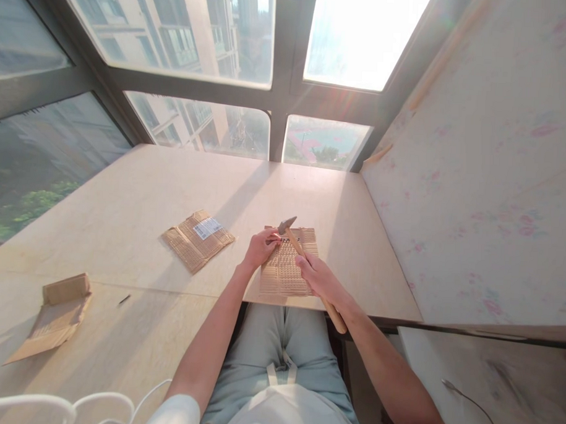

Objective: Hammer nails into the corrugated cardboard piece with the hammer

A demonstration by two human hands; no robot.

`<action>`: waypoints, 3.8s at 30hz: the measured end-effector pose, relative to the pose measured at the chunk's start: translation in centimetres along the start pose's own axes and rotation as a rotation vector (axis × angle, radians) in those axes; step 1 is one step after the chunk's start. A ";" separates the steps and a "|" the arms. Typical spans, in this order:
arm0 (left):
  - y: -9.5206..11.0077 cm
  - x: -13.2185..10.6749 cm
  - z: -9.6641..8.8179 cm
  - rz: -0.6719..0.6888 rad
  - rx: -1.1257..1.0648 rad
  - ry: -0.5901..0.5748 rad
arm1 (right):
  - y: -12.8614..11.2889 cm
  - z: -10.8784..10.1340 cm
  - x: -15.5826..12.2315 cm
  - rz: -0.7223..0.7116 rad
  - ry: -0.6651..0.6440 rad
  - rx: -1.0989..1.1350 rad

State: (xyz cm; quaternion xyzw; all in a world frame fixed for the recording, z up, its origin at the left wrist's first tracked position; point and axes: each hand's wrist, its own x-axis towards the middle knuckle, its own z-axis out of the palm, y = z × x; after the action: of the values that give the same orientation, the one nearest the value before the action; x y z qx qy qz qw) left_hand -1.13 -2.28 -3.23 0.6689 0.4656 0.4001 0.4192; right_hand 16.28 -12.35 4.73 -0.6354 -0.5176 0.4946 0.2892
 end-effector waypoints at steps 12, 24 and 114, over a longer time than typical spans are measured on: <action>-0.5 0.2 0.0 0.068 0.023 -0.017 | 0.0 -0.3 0.0 -0.018 -0.038 -0.210; -0.8 0.2 0.2 0.113 0.027 0.006 | -0.5 -1.3 -0.7 0.002 -0.059 -0.025; 1.1 1.4 1.2 0.200 0.276 -0.028 | 1.7 -1.9 -0.4 0.027 -0.069 -0.092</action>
State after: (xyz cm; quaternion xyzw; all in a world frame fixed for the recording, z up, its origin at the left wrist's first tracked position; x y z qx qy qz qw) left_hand 0.61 -1.40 -2.35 0.7685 0.4414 0.3629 0.2879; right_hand 18.74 -12.93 3.98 -0.6377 -0.5407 0.4958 0.2348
